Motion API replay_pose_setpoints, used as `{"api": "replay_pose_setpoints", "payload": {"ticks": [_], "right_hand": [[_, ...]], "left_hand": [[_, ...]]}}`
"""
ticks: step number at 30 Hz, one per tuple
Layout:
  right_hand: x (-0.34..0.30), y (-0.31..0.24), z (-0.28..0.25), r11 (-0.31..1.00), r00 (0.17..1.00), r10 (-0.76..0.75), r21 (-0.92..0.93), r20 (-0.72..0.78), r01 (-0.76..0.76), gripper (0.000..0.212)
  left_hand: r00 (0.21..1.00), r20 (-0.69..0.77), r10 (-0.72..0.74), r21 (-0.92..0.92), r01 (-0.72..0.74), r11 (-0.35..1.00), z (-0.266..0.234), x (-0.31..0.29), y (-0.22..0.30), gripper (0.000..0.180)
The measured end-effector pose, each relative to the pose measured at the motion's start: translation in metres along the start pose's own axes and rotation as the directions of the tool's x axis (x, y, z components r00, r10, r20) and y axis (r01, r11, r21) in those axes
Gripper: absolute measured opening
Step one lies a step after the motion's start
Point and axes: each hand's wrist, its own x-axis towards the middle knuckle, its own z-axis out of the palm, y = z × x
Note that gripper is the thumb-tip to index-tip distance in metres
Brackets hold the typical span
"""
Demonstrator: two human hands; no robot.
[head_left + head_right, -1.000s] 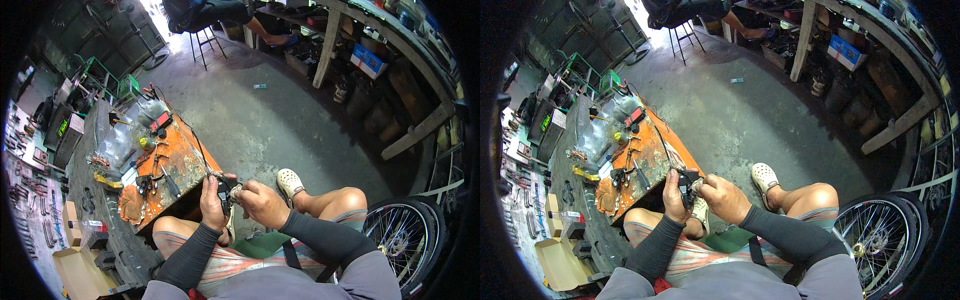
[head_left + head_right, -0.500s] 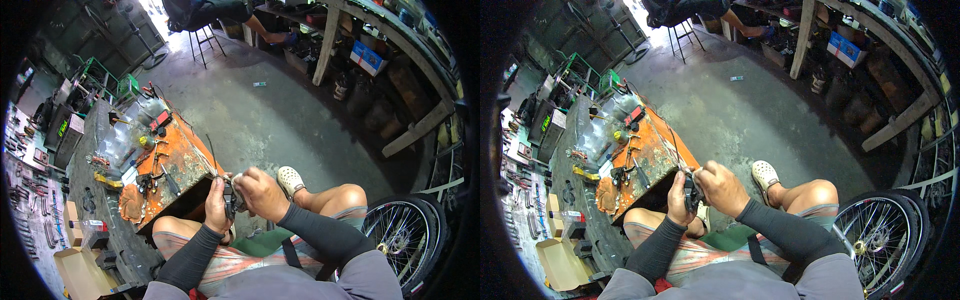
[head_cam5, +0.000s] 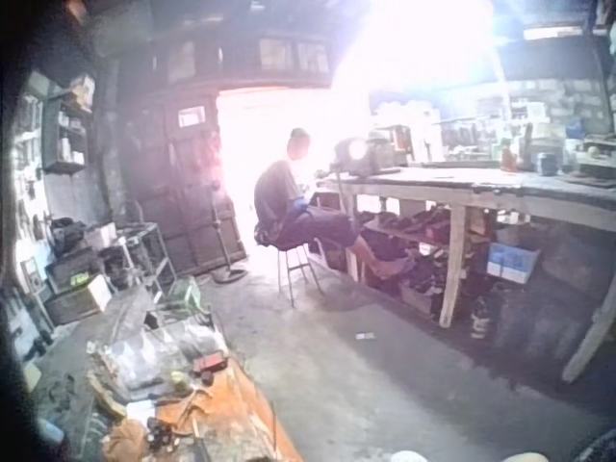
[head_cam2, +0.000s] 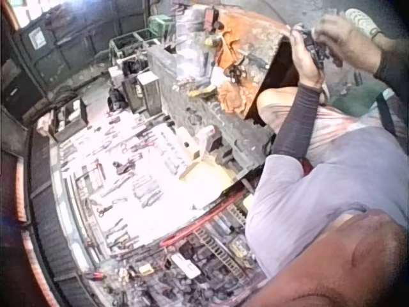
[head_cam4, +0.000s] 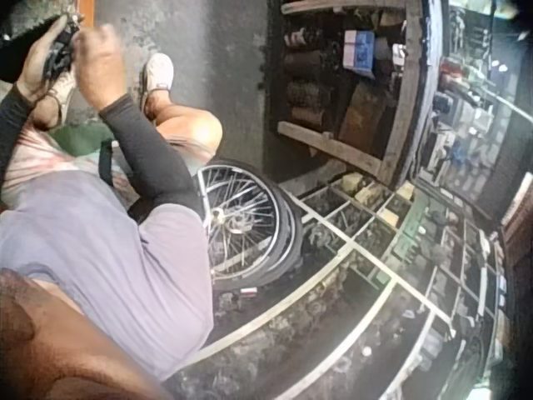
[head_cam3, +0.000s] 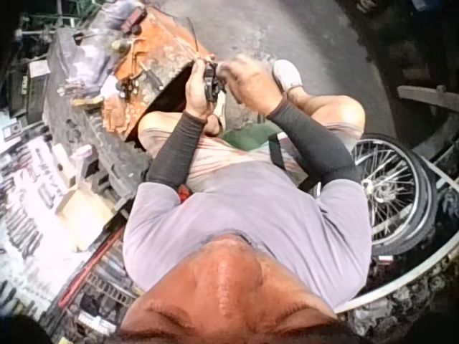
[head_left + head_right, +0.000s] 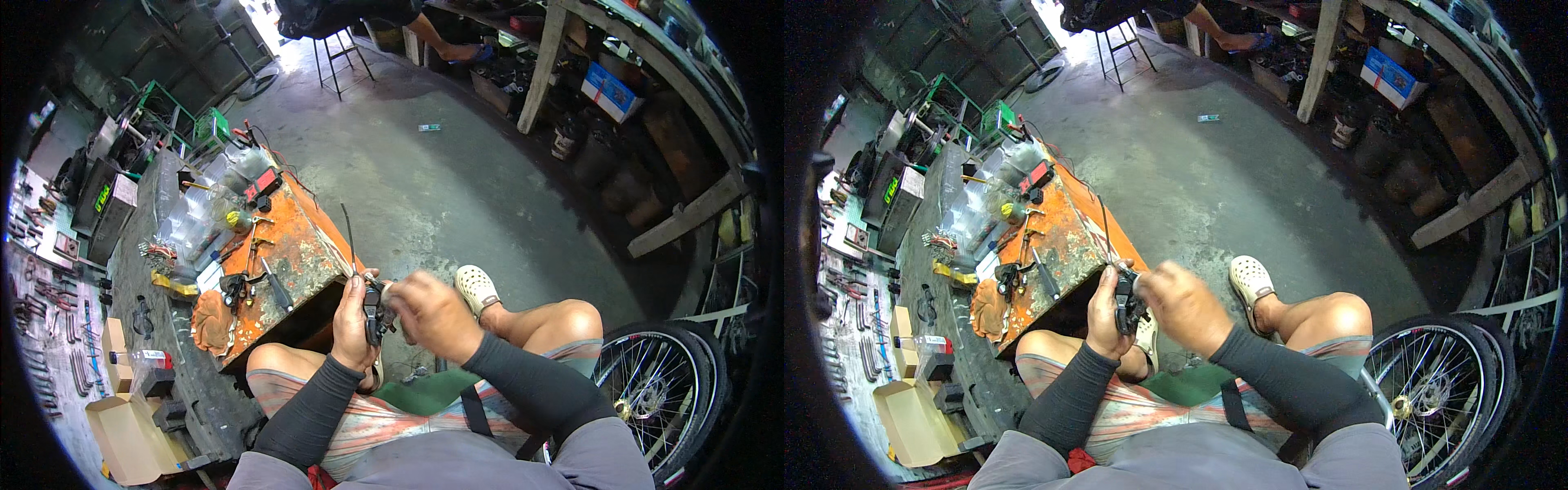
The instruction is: The person sits in a workshop and uses a rag and a screwdriver to clean and adjust a bicycle brake lever. The person wipes the lever repeatedly and manipulates the cable and housing while seated.
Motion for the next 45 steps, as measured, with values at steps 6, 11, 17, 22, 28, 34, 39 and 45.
{"api": "replay_pose_setpoints", "payload": {"ticks": [6,11,17,22,28,34,39,45], "right_hand": [[-0.008,0.0,0.003,0.983,0.958,-0.11,-0.113,0.265,0.144,0.019],[-0.009,-0.001,0.011,0.979,0.968,-0.141,-0.116,0.209,0.168,0.02],[0.003,0.023,-0.012,0.938,0.969,-0.149,-0.284,0.197,0.202,0.025],[0.014,0.033,-0.028,0.97,0.991,-0.005,-0.243,-0.131,-0.027,0.016],[-0.013,-0.011,0.009,0.972,0.963,-0.178,-0.119,0.201,0.204,0.015],[-0.022,0.01,-0.031,0.96,0.75,0.031,-0.228,0.66,0.161,0.024],[-0.019,0.029,-0.026,0.922,0.815,0.26,-0.384,0.517,-0.051,0.041],[-0.009,0.028,-0.041,0.901,0.828,0.404,-0.327,0.39,-0.286,0.044]], "left_hand": [[0.998,-0.047,-0.048,0.096,0.052,0.994,-0.014,-0.001,-0.008,0.039],[0.983,0.047,-0.178,0.078,0.174,0.982,-0.027,0.007,-0.001,0.038],[0.945,0.079,-0.317,-0.007,0.318,0.948,-0.03,0.004,0.005,0.043],[0.972,0.082,-0.22,-0.062,0.225,0.972,-0.021,0.002,0.011,0.041],[0.994,0.017,-0.108,0.041,0.107,0.993,-0.031,0.007,0.007,0.04],[0.995,0.019,0.095,-0.068,-0.094,0.993,-0.034,0.017,0.033,0.043],[0.995,0.037,0.094,-0.016,-0.094,0.995,-0.029,0.015,0.027,0.046],[0.996,0.063,0.069,-0.054,-0.066,0.996,-0.021,0.013,0.023,0.047]]}}
